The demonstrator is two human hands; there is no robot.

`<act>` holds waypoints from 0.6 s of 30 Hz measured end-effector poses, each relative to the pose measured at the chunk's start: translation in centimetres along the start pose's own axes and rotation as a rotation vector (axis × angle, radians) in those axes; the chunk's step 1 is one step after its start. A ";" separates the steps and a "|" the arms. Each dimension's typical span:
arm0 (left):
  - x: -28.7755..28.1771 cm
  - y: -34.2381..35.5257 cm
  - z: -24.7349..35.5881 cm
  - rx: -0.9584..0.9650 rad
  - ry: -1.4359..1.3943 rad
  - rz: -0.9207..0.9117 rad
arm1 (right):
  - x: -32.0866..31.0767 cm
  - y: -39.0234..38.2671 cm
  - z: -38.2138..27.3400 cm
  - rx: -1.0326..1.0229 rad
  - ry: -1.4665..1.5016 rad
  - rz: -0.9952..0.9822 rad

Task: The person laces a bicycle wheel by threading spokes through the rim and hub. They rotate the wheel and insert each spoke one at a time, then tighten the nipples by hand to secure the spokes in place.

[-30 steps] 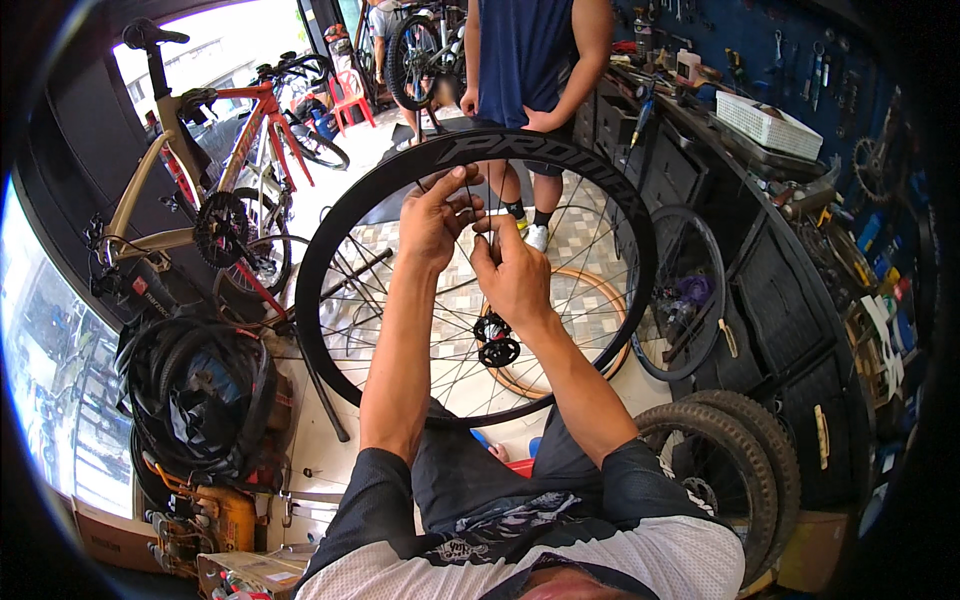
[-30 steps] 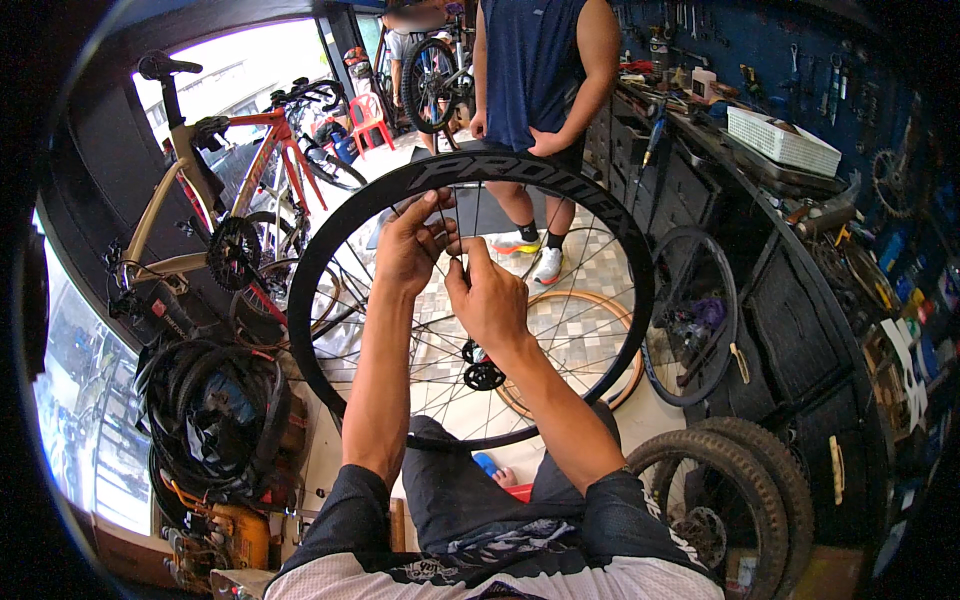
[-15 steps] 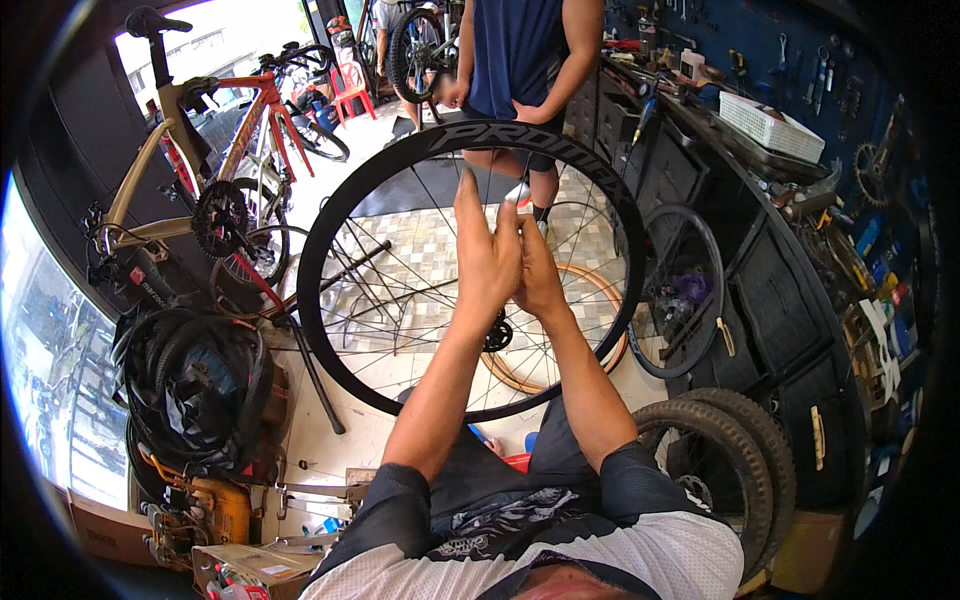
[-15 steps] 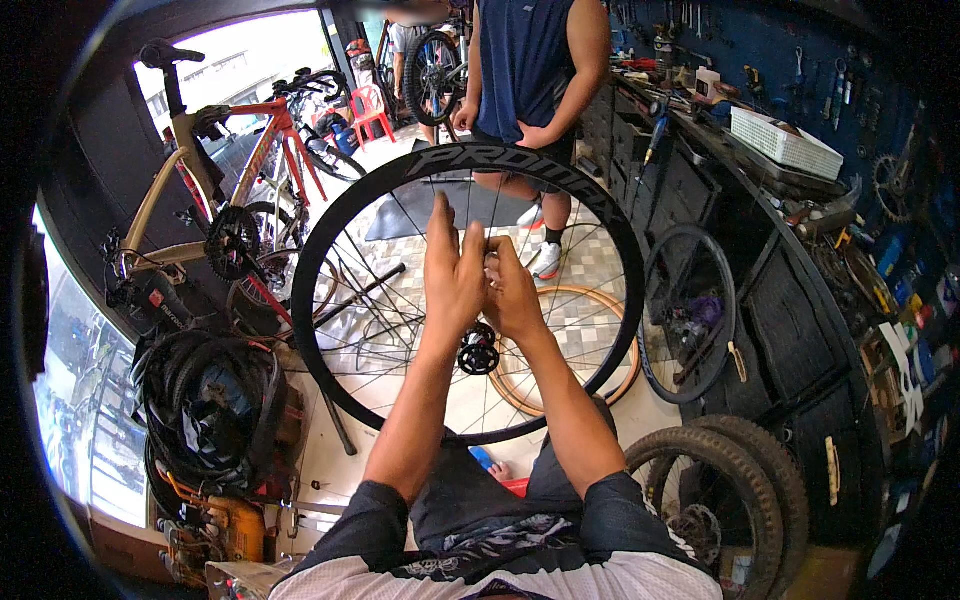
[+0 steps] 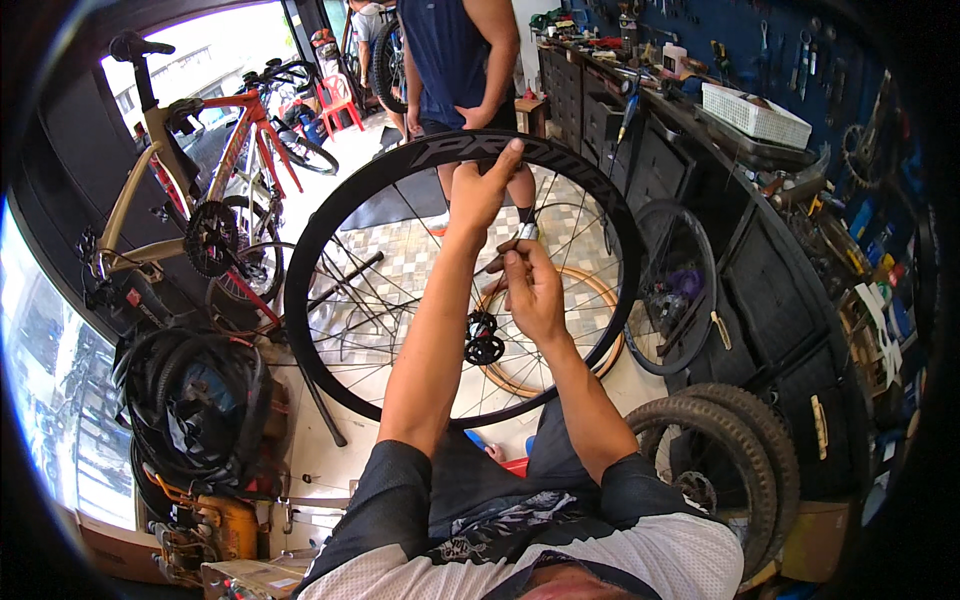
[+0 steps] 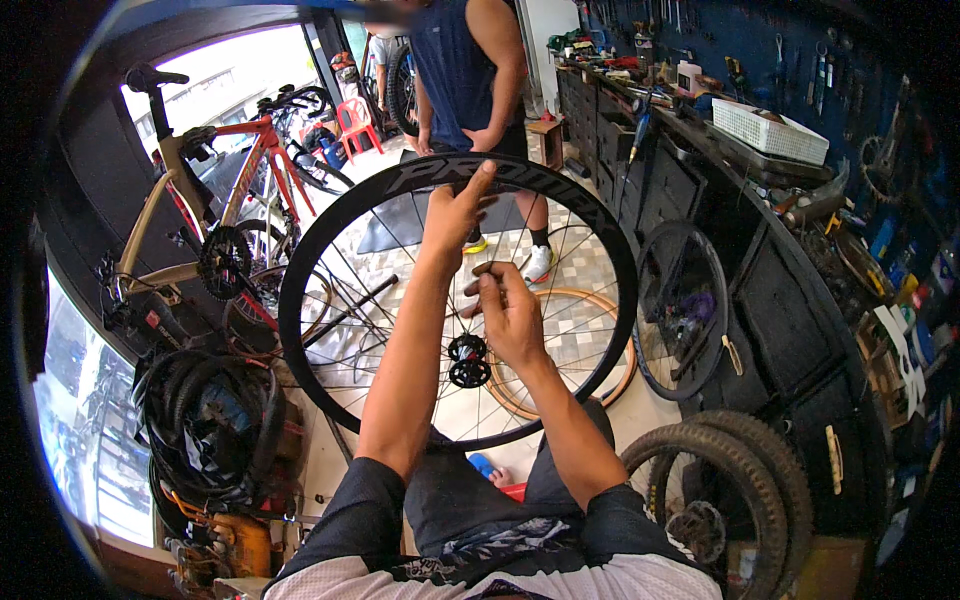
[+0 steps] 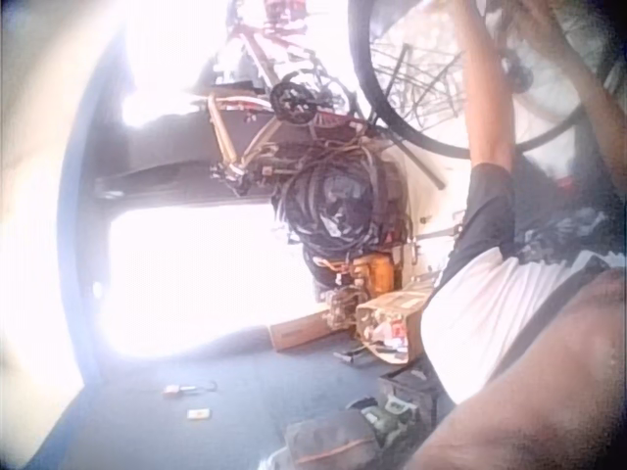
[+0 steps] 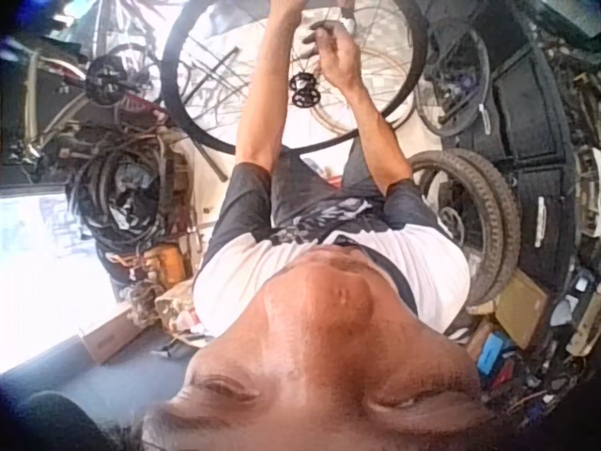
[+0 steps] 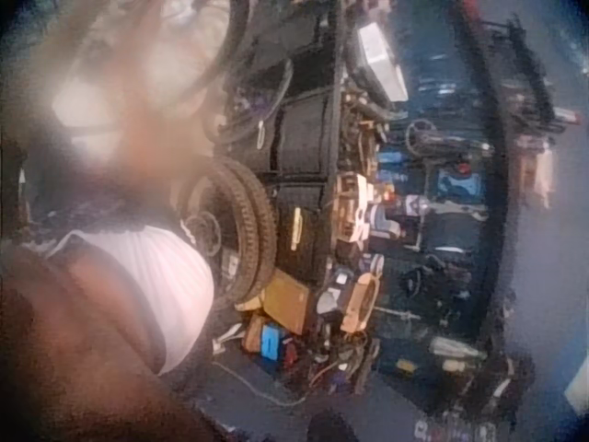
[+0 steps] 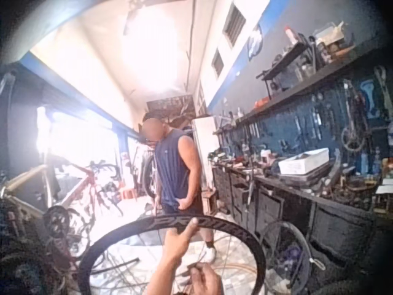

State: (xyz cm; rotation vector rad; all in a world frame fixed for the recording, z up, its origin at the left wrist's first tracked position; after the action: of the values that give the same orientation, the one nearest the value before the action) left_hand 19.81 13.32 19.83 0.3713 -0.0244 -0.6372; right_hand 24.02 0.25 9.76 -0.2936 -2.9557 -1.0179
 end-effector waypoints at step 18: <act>-0.6 -0.4 -1.3 -0.093 -0.258 -0.141 | -0.5 1.1 0.8 0.001 -0.096 0.071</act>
State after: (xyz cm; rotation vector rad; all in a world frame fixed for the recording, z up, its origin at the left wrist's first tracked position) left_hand 19.25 13.86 18.51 0.2002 -0.2159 -0.8197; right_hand 24.79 1.51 9.73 -0.4560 -3.0050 -1.0222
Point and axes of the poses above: each hand's wrist, its own y-axis towards the middle knuckle, its own x-axis out of the palm, z = x × y, the point moved 6 cm from there along y, towards the middle knuckle, and after that the axes turned 11 degrees about -z, right-handed, at the moved point
